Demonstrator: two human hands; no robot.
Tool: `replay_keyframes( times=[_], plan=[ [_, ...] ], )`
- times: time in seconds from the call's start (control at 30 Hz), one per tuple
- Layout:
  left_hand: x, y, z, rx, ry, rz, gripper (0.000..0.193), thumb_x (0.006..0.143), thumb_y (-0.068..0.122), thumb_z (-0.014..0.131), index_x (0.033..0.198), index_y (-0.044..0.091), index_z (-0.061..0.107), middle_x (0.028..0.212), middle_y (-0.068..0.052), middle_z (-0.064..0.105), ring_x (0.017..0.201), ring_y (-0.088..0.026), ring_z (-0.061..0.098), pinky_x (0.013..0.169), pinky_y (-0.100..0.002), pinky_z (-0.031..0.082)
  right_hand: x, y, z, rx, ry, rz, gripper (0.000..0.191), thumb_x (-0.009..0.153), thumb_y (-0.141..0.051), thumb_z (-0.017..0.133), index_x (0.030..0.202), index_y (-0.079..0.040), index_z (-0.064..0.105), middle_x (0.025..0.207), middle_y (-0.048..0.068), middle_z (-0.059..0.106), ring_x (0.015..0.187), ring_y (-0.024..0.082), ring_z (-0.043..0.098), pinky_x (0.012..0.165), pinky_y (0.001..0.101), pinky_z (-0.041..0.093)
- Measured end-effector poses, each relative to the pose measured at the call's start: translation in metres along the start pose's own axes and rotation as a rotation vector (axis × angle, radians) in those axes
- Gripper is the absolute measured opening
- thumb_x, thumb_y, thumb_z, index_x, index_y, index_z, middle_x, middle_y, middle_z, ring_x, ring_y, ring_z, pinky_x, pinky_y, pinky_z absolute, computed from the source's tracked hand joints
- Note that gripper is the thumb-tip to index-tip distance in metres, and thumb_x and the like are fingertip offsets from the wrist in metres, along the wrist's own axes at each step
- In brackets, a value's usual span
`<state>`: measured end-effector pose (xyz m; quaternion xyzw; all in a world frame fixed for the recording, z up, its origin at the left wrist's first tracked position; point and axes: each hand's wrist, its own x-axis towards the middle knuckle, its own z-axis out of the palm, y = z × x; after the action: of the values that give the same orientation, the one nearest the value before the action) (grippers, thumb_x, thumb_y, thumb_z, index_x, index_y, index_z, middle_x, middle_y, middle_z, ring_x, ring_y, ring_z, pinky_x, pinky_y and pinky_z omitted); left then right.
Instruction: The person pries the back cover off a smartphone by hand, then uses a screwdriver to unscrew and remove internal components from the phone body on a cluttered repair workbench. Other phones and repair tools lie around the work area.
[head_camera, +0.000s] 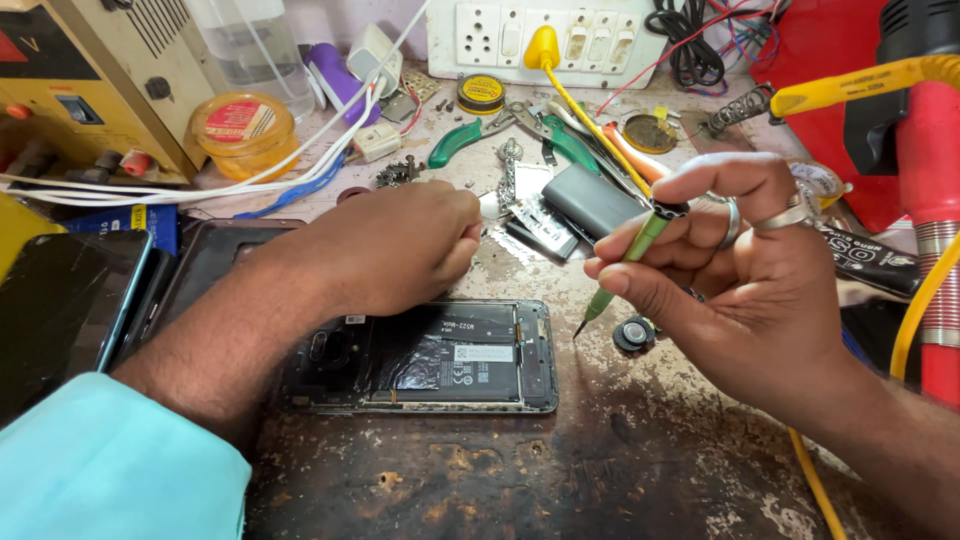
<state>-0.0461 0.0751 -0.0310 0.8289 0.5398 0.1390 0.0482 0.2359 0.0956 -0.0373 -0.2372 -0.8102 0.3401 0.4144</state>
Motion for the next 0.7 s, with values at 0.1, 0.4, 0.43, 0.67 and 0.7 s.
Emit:
replay_keyframes(
  times=[0.1,0.4,0.43,0.67,0.7],
  plan=[
    [0.002,0.002,0.005,0.005,-0.006,-0.048,0.021,0.096,0.026,0.052,0.100,0.007,0.062,0.102,-0.014,0.065,0.098,-0.034,0.064,0.083,-0.048,0.051,0.000,-0.001,0.001,0.010,0.002,0.002,0.050,0.093,0.004,0.070,0.127,-0.006,0.035,0.105,0.016,0.074,0.106,0.020,0.077,0.091,0.0335,0.066],
    [-0.028,0.027,-0.042,-0.054,-0.298,-0.234,0.057,0.074,0.053,0.082,0.115,0.018,0.064,0.110,-0.004,0.067,0.106,-0.025,0.065,0.090,-0.043,0.051,-0.001,-0.008,0.001,0.006,0.022,-0.043,0.051,0.094,0.006,0.069,0.130,-0.004,0.035,0.106,0.019,0.074,0.107,0.022,0.078,0.091,0.0336,0.067],
    [-0.035,0.031,-0.045,-0.073,-0.328,-0.174,0.067,0.065,0.054,0.087,0.114,0.016,0.063,0.113,-0.004,0.065,0.108,-0.026,0.064,0.089,-0.044,0.051,-0.001,-0.009,0.001,0.003,0.021,-0.046,0.051,0.094,0.006,0.069,0.130,-0.004,0.034,0.105,0.019,0.075,0.106,0.022,0.078,0.090,0.0338,0.068],
    [-0.045,0.047,-0.036,-0.069,-0.271,-0.069,0.079,0.055,0.047,0.092,0.115,0.009,0.057,0.113,-0.009,0.061,0.115,-0.030,0.059,0.094,-0.044,0.047,-0.003,-0.014,0.004,0.021,0.095,-0.045,0.053,0.095,0.008,0.068,0.132,-0.003,0.033,0.107,0.021,0.074,0.104,0.026,0.079,0.090,0.0359,0.068],
    [-0.046,0.047,-0.035,-0.080,-0.257,-0.052,0.078,0.055,0.046,0.092,0.115,0.009,0.057,0.113,-0.010,0.061,0.115,-0.030,0.059,0.094,-0.044,0.047,-0.003,-0.015,0.003,0.004,0.092,-0.063,0.052,0.095,0.008,0.068,0.132,-0.003,0.033,0.107,0.021,0.074,0.104,0.026,0.079,0.090,0.0362,0.068]
  ],
)
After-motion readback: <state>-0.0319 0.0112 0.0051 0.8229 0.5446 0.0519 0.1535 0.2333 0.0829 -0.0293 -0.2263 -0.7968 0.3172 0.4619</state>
